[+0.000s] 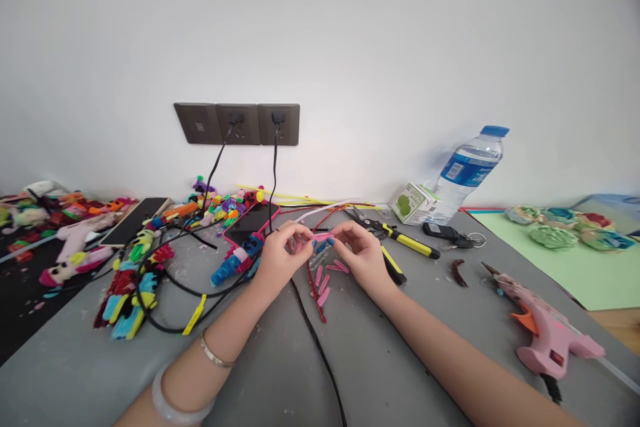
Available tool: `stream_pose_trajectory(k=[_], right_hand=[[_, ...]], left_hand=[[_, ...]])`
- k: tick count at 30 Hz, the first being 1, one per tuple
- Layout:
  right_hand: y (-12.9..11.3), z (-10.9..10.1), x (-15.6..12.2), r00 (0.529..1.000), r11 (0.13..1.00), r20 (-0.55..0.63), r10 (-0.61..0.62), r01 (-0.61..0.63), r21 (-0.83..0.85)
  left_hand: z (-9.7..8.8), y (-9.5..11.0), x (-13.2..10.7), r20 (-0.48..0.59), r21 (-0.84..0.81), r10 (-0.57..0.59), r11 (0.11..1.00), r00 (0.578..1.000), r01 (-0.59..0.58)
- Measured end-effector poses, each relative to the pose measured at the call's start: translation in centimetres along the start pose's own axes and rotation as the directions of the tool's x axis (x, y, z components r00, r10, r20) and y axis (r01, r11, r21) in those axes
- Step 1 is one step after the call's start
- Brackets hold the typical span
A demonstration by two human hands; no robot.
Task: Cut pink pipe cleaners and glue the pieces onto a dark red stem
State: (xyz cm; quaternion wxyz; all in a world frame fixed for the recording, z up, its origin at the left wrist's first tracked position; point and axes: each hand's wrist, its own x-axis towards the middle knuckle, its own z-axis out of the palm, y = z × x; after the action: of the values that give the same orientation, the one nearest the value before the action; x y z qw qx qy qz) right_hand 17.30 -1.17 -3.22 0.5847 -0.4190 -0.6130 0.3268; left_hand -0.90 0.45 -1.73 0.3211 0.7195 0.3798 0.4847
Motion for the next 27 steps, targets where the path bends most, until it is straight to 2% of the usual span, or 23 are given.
stream_pose_trajectory(k=[13, 21, 27], right_hand=[[-0.13, 0.13, 0.09, 1.000, 1.000, 0.027, 0.012, -0.011, -0.015], [-0.70, 0.13, 0.12, 1.000, 1.000, 0.018, -0.021, 0.021, -0.014], [-0.24, 0.11, 0.17, 1.000, 1.000, 0.014, -0.003, 0.003, 0.023]], left_hand=[[-0.09, 0.48, 0.04, -0.002, -0.004, 0.017, 1.000, 1.000, -0.017], [-0.05, 0.73, 0.05, -0.012, -0.008, 0.003, 1.000, 1.000, -0.003], [-0.03, 0.69, 0.06, -0.007, -0.018, 0.011, 1.000, 1.000, -0.011]])
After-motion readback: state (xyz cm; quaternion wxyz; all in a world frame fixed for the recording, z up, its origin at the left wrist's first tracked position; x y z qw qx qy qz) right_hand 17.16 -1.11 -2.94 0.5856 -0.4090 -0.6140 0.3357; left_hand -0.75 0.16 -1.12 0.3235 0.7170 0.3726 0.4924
